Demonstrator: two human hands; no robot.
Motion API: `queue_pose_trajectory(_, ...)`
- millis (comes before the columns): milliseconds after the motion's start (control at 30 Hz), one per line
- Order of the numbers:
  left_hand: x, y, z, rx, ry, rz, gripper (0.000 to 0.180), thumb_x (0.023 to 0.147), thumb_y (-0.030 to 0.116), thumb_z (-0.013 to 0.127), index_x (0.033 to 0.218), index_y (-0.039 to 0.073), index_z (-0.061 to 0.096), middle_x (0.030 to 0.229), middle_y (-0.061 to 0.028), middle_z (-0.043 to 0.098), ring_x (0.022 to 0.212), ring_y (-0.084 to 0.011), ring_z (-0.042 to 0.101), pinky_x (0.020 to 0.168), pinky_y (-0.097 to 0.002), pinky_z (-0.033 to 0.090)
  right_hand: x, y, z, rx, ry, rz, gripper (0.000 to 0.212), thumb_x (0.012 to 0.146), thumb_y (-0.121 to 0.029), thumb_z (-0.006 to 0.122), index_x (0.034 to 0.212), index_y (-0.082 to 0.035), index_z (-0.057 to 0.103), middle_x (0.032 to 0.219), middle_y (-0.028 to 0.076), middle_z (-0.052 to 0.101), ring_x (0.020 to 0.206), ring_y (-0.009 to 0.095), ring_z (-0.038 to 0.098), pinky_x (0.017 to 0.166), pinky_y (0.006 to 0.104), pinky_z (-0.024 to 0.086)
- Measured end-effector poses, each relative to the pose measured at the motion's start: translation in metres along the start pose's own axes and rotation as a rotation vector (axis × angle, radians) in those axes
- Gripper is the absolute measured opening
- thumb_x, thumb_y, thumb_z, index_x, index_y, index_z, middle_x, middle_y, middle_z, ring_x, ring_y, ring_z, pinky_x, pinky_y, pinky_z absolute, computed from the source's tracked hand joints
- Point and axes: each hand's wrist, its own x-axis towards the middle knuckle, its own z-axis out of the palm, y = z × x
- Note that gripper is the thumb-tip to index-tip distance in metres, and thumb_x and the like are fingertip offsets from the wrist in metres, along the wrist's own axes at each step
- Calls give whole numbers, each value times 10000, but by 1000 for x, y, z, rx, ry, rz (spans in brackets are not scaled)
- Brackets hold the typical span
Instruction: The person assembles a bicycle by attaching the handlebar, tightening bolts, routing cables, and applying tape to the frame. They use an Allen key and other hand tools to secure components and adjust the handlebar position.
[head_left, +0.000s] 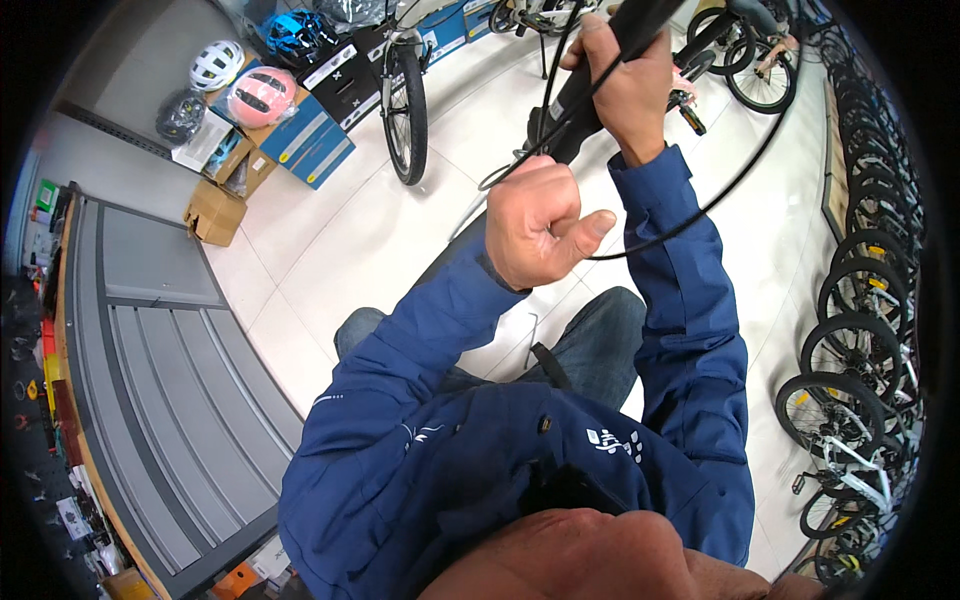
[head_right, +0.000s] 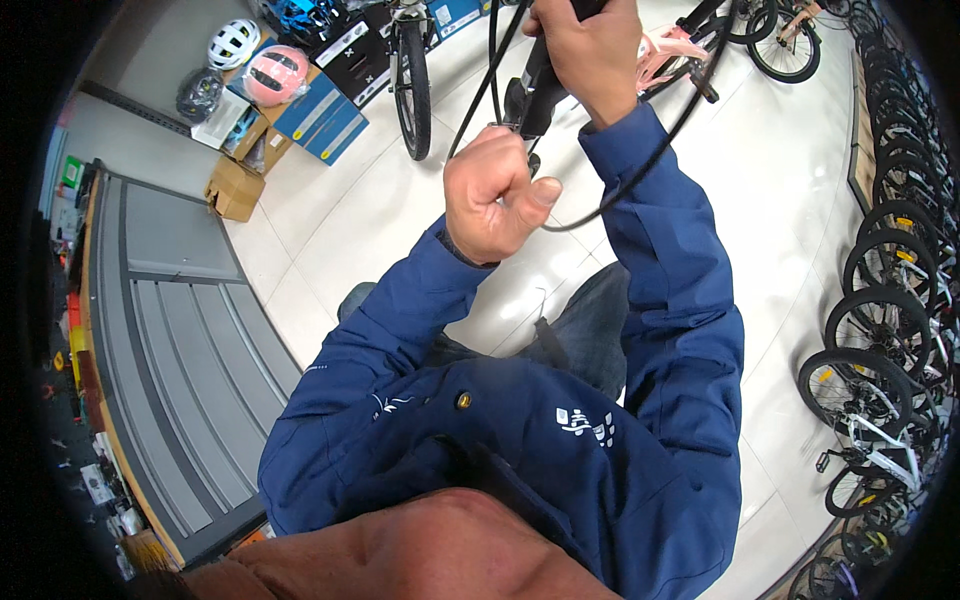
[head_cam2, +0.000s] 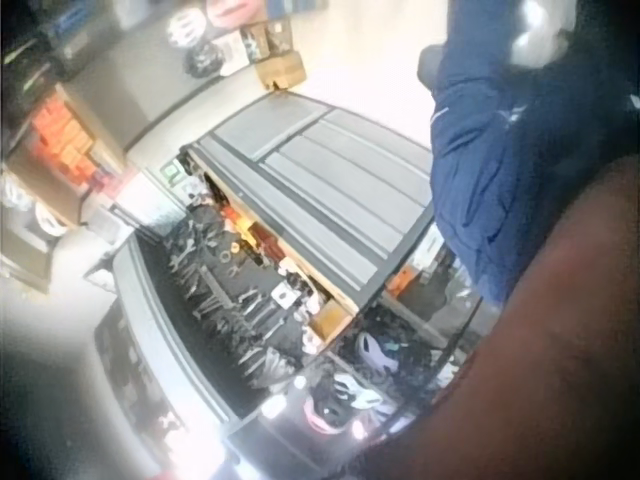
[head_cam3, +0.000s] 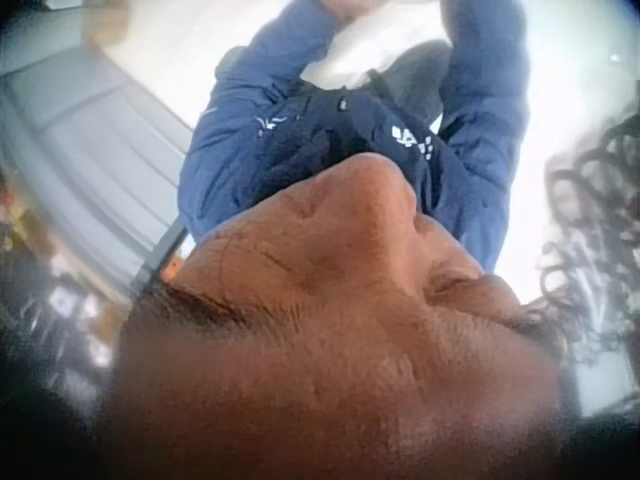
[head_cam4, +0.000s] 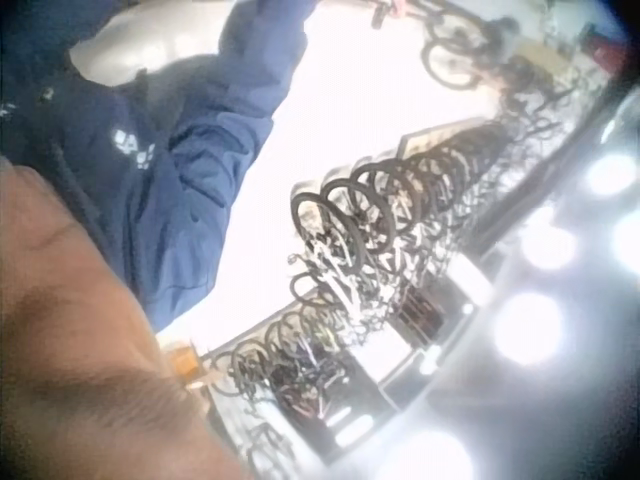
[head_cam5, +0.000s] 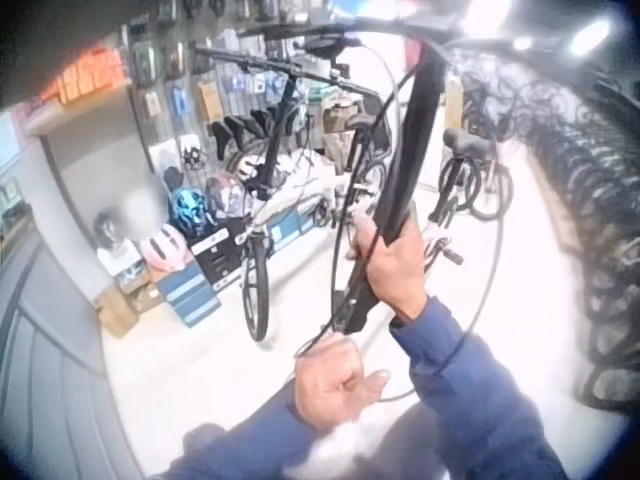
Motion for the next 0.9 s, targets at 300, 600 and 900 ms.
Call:
queue_pose_trajectory(300, -20, -12, 3, -62, 27, 229, 336, 637, 58, 677, 566, 100, 352, 598, -47, 310, 514, -255, 336, 513, -365, 292, 1, 17, -15, 94, -45, -78, 140, 1005, -50, 609, 1082, -2, 502, 765, 130, 601, 632, 236, 633, 592, 378, 571)
queue_pose_trajectory(600, -53, -39, 0, -115, -20, 408, 383, 679, 126, 716, 564, 156, 352, 603, 4, 358, 522, -185, 397, 572, -333, 391, -3, 6, -10, 77, -110, -122, 100, 1023, -55, 573, 1055, -1, 496, 784, 131, 580, 660, 230, 607, 651, 392, 555)
queue_pose_trajectory(900, -79, -63, -2, -157, -141, 497, 388, 703, 82, 692, 574, 147, 333, 608, -5, 326, 494, -190, 359, 535, -336, 358, -6, 3, -15, 85, -70, -77, 109, 1009, -55, 575, 1040, -22, 475, 784, 126, 560, 656, 230, 596, 630, 389, 552)
